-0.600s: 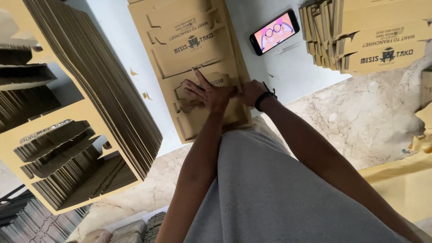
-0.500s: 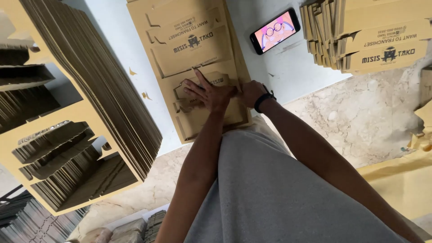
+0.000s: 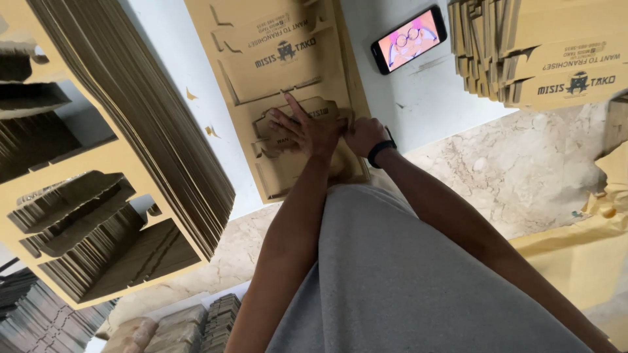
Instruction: The person assembles flat-packed cardboard boxes by folding and interlocking the flaps. They repeatedly pick up a flat sheet, fold the sides, and lock the tabs to form a box, then place it aside. The process is repeated multiple times throughout the clip.
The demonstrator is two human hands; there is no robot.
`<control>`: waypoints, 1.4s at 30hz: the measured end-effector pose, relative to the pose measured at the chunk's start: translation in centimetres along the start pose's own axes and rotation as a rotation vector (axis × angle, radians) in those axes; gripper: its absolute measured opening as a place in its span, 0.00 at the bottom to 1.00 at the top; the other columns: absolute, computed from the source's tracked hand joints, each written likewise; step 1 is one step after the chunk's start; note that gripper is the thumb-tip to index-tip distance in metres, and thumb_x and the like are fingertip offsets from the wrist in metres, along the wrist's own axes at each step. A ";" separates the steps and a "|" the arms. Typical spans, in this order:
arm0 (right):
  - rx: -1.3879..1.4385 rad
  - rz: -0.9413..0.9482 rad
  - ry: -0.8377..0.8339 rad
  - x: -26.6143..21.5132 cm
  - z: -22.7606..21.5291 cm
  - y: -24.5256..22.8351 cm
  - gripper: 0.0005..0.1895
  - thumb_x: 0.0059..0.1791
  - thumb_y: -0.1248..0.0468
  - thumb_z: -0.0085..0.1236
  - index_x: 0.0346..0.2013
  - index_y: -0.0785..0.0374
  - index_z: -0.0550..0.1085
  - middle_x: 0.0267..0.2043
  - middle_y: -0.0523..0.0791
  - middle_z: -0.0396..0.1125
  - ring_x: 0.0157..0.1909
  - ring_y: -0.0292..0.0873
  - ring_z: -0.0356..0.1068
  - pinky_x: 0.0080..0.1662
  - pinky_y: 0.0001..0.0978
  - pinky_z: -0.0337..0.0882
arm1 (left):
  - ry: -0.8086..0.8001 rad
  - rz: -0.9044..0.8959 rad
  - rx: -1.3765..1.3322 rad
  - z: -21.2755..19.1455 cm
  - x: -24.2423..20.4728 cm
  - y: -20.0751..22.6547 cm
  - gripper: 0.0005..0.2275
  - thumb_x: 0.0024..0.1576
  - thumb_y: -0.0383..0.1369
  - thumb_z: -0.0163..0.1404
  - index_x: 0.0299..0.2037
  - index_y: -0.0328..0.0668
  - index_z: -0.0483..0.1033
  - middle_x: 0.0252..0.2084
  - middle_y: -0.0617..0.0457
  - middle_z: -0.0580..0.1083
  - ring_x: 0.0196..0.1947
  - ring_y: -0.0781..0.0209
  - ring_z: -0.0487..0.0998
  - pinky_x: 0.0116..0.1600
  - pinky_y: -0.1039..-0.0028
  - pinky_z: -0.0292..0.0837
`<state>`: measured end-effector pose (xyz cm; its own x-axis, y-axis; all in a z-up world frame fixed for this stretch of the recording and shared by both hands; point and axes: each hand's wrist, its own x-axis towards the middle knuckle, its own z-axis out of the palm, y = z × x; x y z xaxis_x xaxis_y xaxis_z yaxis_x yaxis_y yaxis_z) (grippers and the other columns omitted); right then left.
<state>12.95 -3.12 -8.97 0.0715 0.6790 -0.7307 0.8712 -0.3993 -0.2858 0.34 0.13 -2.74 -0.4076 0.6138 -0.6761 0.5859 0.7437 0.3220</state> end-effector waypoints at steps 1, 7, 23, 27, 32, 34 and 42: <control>-0.002 0.000 -0.004 -0.2 0.5 -0.3 0.24 0.49 0.49 0.44 0.25 0.66 0.76 0.24 0.55 0.69 0.33 0.59 0.76 0.32 0.49 0.75 | -0.001 -0.004 -0.001 1.9 1.4 -1.4 0.59 0.49 0.55 0.64 0.77 0.68 0.20 0.79 0.43 0.22 0.77 0.39 0.14 0.66 0.23 0.15; -0.043 -0.125 0.002 -1.2 1.3 -1.0 0.26 0.52 0.46 0.43 0.31 0.67 0.76 0.31 0.55 0.73 0.39 0.58 0.76 0.35 0.46 0.76 | 0.104 0.038 0.081 5.2 4.5 -3.8 0.61 0.50 0.52 0.65 0.75 0.71 0.15 0.77 0.42 0.16 0.76 0.38 0.11 0.65 0.20 0.27; 0.877 0.369 0.001 -3.5 0.3 -2.5 0.25 0.55 0.45 0.41 0.44 0.62 0.76 0.24 0.44 0.65 0.22 0.42 0.67 0.23 0.34 0.66 | -0.083 0.152 -0.072 -0.8 0.4 -2.2 0.56 0.52 0.46 0.64 0.77 0.71 0.21 0.78 0.42 0.17 0.76 0.36 0.12 0.64 0.21 0.16; 1.142 0.488 -0.125 -1.4 0.7 -0.8 0.25 0.53 0.42 0.50 0.46 0.60 0.76 0.19 0.39 0.57 0.18 0.38 0.60 0.19 0.24 0.55 | -0.076 0.157 -0.072 -0.7 0.6 -2.3 0.56 0.52 0.41 0.64 0.77 0.72 0.22 0.78 0.41 0.17 0.76 0.36 0.13 0.65 0.23 0.16; 1.313 0.417 -0.396 -1.9 -1.5 0.4 0.18 0.56 0.48 0.47 0.26 0.51 0.65 0.16 0.31 0.44 0.15 0.29 0.46 0.22 0.19 0.46 | -0.040 0.196 -0.137 -0.4 0.4 -2.8 0.58 0.50 0.41 0.67 0.78 0.70 0.25 0.78 0.40 0.18 0.76 0.35 0.12 0.63 0.22 0.14; 1.250 0.352 -0.411 -1.5 -1.9 0.2 0.22 0.55 0.41 0.50 0.27 0.51 0.66 0.17 0.32 0.47 0.16 0.30 0.48 0.23 0.20 0.48 | -0.050 0.217 -0.159 -0.8 0.5 -2.8 0.59 0.49 0.37 0.67 0.78 0.70 0.25 0.78 0.40 0.17 0.76 0.34 0.11 0.64 0.20 0.18; 0.404 0.094 -0.047 -1.0 -5.2 -2.0 0.27 0.48 0.50 0.50 0.54 0.65 0.68 0.43 0.51 0.68 0.47 0.50 0.71 0.44 0.42 0.74 | 0.058 0.210 -0.262 3.5 3.4 -5.5 0.50 0.55 0.41 0.59 0.78 0.75 0.29 0.79 0.47 0.20 0.78 0.39 0.18 0.66 0.24 0.15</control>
<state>13.65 0.20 -4.49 0.1113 0.6032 -0.7898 0.6009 -0.6739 -0.4299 -1.84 -2.77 -9.16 -0.3403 0.7695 -0.5404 0.4643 0.6372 0.6151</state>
